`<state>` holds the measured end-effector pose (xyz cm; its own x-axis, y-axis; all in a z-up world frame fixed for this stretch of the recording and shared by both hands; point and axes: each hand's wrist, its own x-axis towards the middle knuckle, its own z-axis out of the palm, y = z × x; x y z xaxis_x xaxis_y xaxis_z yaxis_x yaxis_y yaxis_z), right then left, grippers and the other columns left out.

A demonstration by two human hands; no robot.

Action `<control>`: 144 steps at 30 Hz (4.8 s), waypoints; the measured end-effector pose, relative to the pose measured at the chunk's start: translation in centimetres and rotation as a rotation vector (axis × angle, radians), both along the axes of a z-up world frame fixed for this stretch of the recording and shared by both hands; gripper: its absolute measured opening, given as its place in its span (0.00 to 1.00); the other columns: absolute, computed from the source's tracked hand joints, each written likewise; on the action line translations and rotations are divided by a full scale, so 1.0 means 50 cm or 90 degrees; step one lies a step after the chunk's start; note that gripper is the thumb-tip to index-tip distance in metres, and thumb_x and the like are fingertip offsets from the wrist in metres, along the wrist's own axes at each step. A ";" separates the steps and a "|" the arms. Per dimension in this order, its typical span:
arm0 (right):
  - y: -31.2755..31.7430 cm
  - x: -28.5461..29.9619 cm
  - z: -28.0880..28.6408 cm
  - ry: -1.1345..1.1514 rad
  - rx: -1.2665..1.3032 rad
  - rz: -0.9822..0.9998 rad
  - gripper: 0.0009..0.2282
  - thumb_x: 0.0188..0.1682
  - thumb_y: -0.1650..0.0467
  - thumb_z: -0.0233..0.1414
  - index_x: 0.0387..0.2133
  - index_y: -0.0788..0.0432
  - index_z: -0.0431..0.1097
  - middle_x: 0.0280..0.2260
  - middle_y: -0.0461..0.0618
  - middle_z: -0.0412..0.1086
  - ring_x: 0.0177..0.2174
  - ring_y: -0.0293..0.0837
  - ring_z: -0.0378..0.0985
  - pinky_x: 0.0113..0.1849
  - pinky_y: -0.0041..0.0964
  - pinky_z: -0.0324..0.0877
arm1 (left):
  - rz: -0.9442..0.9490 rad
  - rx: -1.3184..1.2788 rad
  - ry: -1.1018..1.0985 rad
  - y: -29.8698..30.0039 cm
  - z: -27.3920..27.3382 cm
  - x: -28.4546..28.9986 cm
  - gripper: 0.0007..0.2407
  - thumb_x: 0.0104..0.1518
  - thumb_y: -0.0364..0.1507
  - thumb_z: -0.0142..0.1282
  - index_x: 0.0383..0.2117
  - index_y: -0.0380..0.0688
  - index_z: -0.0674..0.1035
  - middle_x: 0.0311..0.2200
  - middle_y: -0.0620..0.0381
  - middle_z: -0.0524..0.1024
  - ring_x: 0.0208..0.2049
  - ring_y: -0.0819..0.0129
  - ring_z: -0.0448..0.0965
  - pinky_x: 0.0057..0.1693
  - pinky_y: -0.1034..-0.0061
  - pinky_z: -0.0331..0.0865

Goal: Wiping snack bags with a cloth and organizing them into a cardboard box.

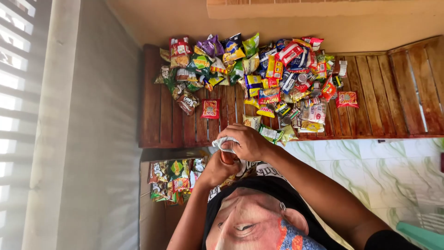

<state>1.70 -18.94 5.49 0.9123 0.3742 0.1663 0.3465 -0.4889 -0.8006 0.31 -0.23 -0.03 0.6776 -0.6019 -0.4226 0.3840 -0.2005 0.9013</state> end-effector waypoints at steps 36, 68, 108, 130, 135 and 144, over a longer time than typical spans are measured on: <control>0.004 -0.040 -0.058 -0.111 0.130 -0.176 0.11 0.59 0.63 0.47 0.46 0.58 0.67 0.61 0.54 0.67 0.51 0.53 0.75 0.51 0.52 0.73 | 0.391 -0.268 0.183 0.012 -0.121 0.016 0.14 0.65 0.28 0.49 0.52 0.31 0.75 0.43 0.48 0.79 0.40 0.63 0.81 0.47 0.67 0.76; 0.027 -0.107 0.096 0.022 0.024 -0.030 0.25 0.43 0.72 0.60 0.56 0.62 0.65 0.51 0.59 0.73 0.50 0.56 0.79 0.51 0.44 0.73 | 0.438 -0.610 0.228 -0.011 -0.070 -0.002 0.23 0.72 0.45 0.43 0.58 0.36 0.73 0.50 0.45 0.78 0.50 0.55 0.79 0.57 0.60 0.72; 0.075 -0.107 0.087 -0.155 0.021 -0.009 0.12 0.60 0.68 0.47 0.51 0.59 0.72 0.56 0.56 0.71 0.60 0.57 0.70 0.61 0.48 0.64 | 0.336 -0.768 0.293 -0.055 -0.142 0.027 0.26 0.73 0.51 0.40 0.51 0.34 0.75 0.43 0.46 0.80 0.43 0.59 0.82 0.52 0.66 0.76; -0.047 -0.006 0.021 0.106 0.037 -0.299 0.23 0.46 0.59 0.62 0.51 0.59 0.71 0.42 0.53 0.77 0.41 0.43 0.81 0.44 0.36 0.74 | 0.255 -0.166 0.142 -0.011 0.021 0.023 0.17 0.60 0.40 0.61 0.45 0.40 0.76 0.35 0.57 0.76 0.37 0.68 0.75 0.43 0.72 0.70; -0.068 -0.023 0.027 0.111 0.054 -0.274 0.22 0.45 0.61 0.64 0.49 0.60 0.71 0.38 0.53 0.78 0.37 0.43 0.82 0.40 0.37 0.75 | 0.189 -0.087 -0.017 -0.022 0.028 0.021 0.24 0.54 0.43 0.65 0.50 0.39 0.76 0.42 0.55 0.81 0.42 0.72 0.79 0.51 0.74 0.74; -0.104 -0.006 0.032 -0.005 -0.002 -0.319 0.21 0.46 0.62 0.64 0.49 0.60 0.71 0.41 0.57 0.77 0.38 0.51 0.82 0.39 0.42 0.75 | 0.248 -0.139 0.140 -0.079 -0.016 0.011 0.19 0.55 0.38 0.64 0.47 0.36 0.78 0.39 0.53 0.83 0.38 0.69 0.83 0.47 0.72 0.77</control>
